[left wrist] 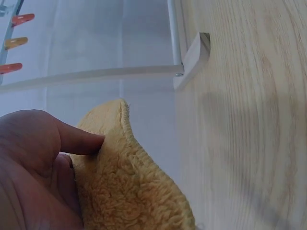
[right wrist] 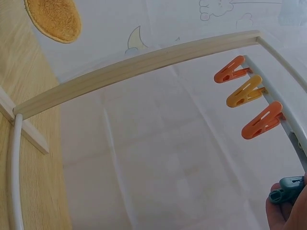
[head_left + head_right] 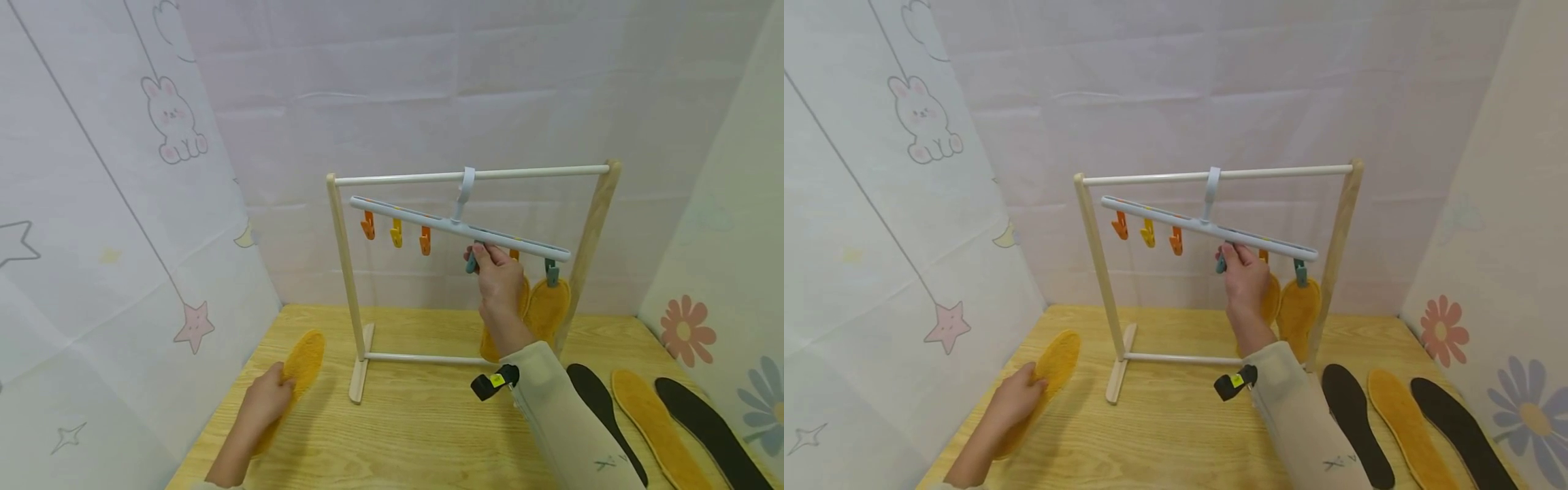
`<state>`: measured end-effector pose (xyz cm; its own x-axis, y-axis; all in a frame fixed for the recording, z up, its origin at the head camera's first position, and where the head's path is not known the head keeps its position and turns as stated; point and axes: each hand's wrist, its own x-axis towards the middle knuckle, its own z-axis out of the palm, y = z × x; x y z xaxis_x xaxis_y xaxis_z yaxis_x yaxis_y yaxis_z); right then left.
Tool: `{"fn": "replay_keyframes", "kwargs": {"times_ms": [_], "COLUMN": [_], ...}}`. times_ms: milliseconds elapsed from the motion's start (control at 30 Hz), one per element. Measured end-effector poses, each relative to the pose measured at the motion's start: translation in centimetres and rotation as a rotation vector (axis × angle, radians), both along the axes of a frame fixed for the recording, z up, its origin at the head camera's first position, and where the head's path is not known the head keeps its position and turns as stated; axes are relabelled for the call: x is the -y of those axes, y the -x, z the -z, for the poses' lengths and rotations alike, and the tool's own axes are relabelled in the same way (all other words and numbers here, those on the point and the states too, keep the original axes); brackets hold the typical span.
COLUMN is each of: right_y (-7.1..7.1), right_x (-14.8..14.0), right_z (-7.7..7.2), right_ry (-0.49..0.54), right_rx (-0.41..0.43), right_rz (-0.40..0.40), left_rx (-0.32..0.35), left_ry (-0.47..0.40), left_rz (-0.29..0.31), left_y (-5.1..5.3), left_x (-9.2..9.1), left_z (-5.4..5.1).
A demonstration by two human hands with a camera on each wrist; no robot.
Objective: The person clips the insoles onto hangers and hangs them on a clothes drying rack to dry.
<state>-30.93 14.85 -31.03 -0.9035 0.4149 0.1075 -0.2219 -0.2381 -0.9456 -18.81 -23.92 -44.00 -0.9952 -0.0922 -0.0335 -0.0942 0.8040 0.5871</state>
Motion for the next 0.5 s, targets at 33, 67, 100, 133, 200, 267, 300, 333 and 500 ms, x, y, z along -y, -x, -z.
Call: {"fn": "replay_keyframes", "kwargs": {"times_ms": [33,67,100,133,200,267,300,333,500], "right_y": [0.0,0.0,0.0,0.0,0.0,0.0,-0.1,-0.1,-0.1], "right_x": [0.0,0.0,0.0,0.0,0.0,0.0,0.0,0.0,0.0], "right_z": [0.0,0.0,0.0,0.0,0.1,0.0,0.0,0.0,-0.1], "right_ry": [-0.002,-0.002,-0.005,-0.007,-0.007,-0.004,-0.002,0.005,0.015], "right_rx": [-0.006,-0.012,-0.017,-0.02,-0.023,-0.024,-0.023,-0.023,-0.024], "right_rz": [0.002,0.003,0.004,0.005,0.004,0.002,0.001,-0.003,-0.005], "left_rx": [-0.001,-0.004,-0.007,-0.01,-0.014,-0.015,-0.016,-0.016,-0.047], "left_ry": [-0.004,-0.007,-0.009,-0.01,-0.011,-0.012,-0.014,-0.016,-0.012], "left_rz": [0.004,0.007,0.01,0.013,0.014,0.016,0.017,0.018,0.027], "left_y": [-0.1,-0.1,-0.2,-0.2,-0.3,-0.4,-0.4,-0.4,-0.4], "left_x": [-0.1,-0.3,-0.4,-0.5,-0.7,-0.8,-0.9,-0.9,-1.3], "left_z": [-0.1,-0.2,-0.3,-0.4,-0.6,-0.6,-0.7,-0.7,-0.7]}}
